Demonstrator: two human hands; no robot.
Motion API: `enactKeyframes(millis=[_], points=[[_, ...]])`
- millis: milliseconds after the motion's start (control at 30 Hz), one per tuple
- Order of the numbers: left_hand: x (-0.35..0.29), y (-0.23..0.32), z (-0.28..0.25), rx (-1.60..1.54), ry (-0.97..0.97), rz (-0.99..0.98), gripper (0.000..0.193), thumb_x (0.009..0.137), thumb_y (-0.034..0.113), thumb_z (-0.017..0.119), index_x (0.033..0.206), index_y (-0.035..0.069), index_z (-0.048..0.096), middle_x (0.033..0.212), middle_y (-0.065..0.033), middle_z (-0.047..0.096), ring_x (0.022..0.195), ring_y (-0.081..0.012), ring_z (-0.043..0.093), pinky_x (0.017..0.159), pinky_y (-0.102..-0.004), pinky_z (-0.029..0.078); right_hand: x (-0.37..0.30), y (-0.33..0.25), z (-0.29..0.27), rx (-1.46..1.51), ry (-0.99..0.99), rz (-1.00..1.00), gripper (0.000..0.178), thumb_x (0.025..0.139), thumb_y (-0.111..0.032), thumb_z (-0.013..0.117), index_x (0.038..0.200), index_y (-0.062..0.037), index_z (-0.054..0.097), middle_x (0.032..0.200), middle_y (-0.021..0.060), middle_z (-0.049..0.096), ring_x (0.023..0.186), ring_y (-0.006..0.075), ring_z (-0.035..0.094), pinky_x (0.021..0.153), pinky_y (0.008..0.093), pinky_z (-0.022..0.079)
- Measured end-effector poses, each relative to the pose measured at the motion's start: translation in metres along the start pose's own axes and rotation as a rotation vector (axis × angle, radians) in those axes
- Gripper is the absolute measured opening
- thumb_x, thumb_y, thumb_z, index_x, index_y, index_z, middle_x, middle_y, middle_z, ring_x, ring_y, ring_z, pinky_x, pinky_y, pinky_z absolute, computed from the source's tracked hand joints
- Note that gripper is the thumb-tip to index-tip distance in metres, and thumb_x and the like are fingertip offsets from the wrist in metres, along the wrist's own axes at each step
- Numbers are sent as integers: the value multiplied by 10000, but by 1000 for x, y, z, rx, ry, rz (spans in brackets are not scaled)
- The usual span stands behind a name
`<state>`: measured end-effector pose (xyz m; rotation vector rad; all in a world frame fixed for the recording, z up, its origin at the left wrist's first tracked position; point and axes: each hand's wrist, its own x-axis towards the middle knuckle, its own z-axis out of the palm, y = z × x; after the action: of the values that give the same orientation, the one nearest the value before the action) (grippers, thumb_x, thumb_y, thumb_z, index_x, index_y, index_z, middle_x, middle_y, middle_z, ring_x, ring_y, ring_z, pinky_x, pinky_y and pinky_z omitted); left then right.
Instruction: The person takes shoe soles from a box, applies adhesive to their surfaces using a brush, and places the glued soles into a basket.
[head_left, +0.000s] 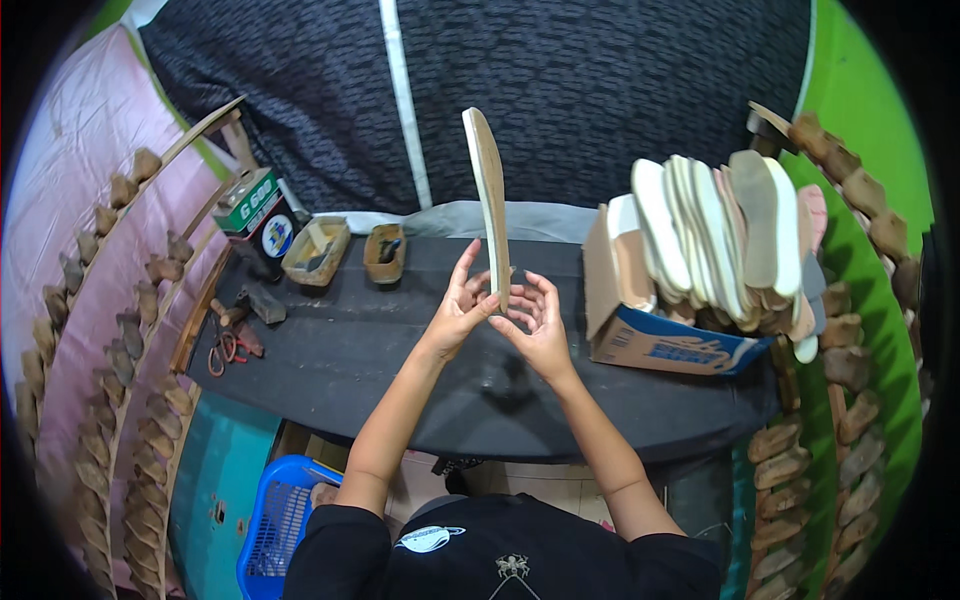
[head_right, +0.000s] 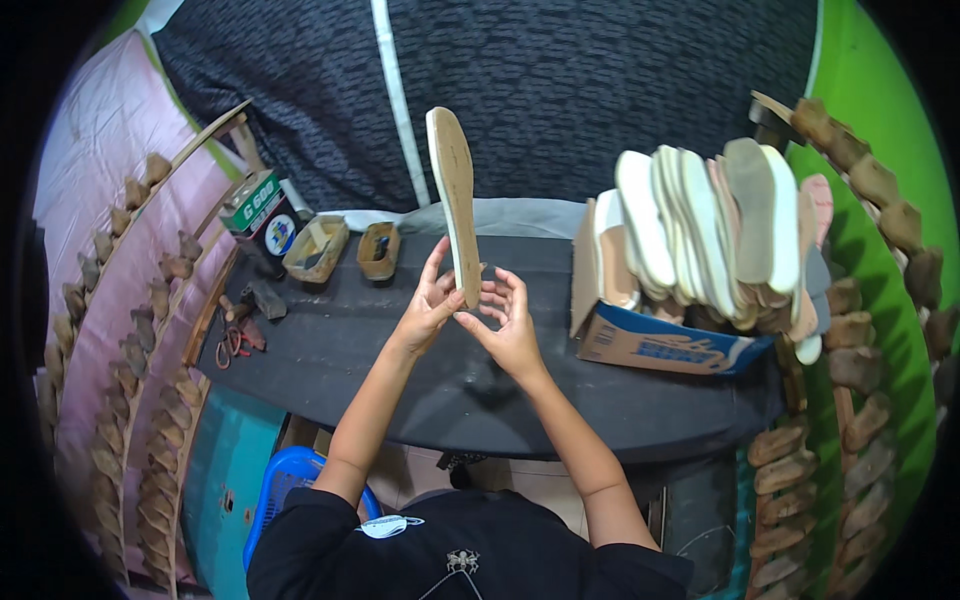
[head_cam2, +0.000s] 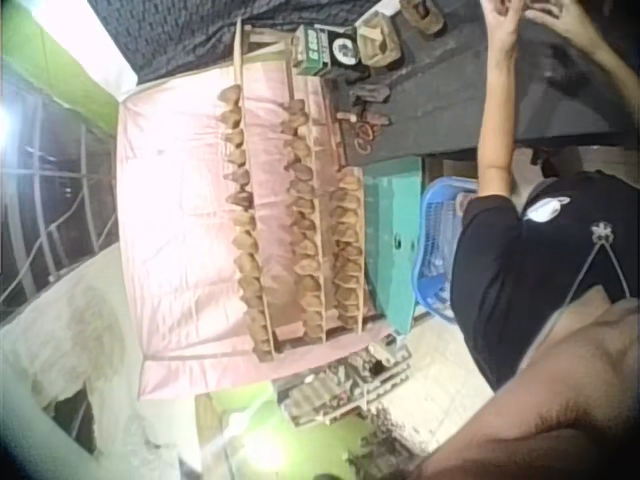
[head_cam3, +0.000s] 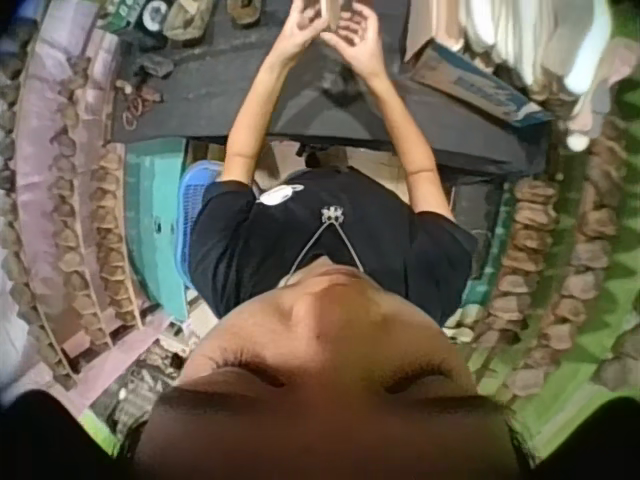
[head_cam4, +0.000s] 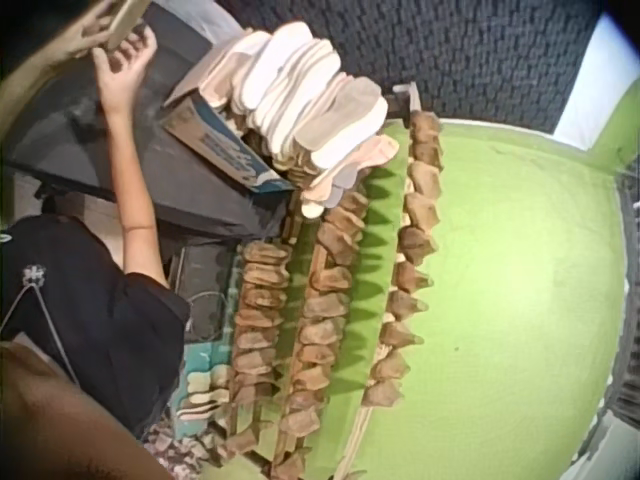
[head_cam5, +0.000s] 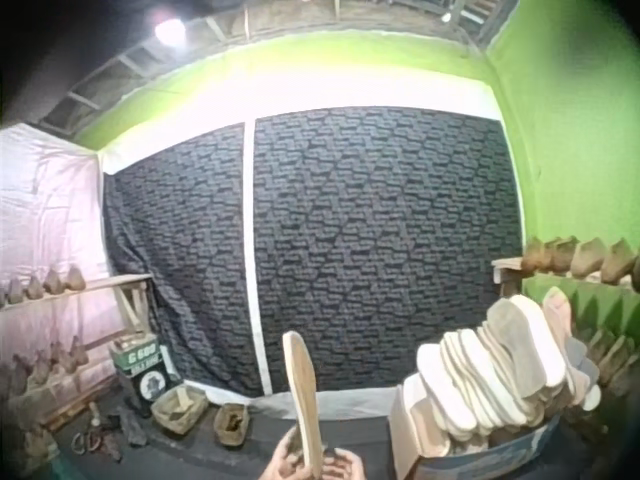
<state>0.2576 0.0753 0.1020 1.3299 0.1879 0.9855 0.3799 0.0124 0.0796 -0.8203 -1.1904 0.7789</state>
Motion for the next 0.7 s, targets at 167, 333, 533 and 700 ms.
enactKeyframes(millis=[167, 333, 533, 700], points=[[-19, 5, -59, 45, 35, -22, 800, 750, 113, 609, 1337, 91, 66, 1227, -151, 386, 1048, -179, 451, 843, -282, 375, 16, 42, 42, 99, -76, 52, 698, 678, -78, 698, 1210, -27, 249, 1062, 104, 434, 956, 163, 462, 791, 278, 407], [-38, 13, -108, 39, 56, -80, 830, 740, 93, 614, 1335, 84, 36, 1239, -165, 372, 1101, -203, 418, 884, -310, 355, 25, 73, 72, 174, -173, 83, 676, 681, -15, 672, 1210, -49, 252, 1054, 97, 435, 953, 159, 464, 800, 276, 404], [-59, 14, -147, 41, 62, -154, 826, 725, 88, 625, 1329, 73, 62, 1234, -154, 377, 1131, -225, 394, 914, -332, 334, 27, 105, 90, 52, -234, 74, 688, 664, -1, 679, 1206, -48, 258, 1059, 96, 442, 962, 164, 472, 799, 278, 403], [-96, 7, -194, -175, 218, -69, 649, 803, 406, 458, 1293, 51, 226, 1252, -128, 369, 1142, -244, 379, 946, -375, 293, 19, 127, 76, -100, -269, 84, 623, 637, -36, 702, 1158, -17, 361, 1096, 101, 470, 985, 168, 484, 806, 286, 406]])
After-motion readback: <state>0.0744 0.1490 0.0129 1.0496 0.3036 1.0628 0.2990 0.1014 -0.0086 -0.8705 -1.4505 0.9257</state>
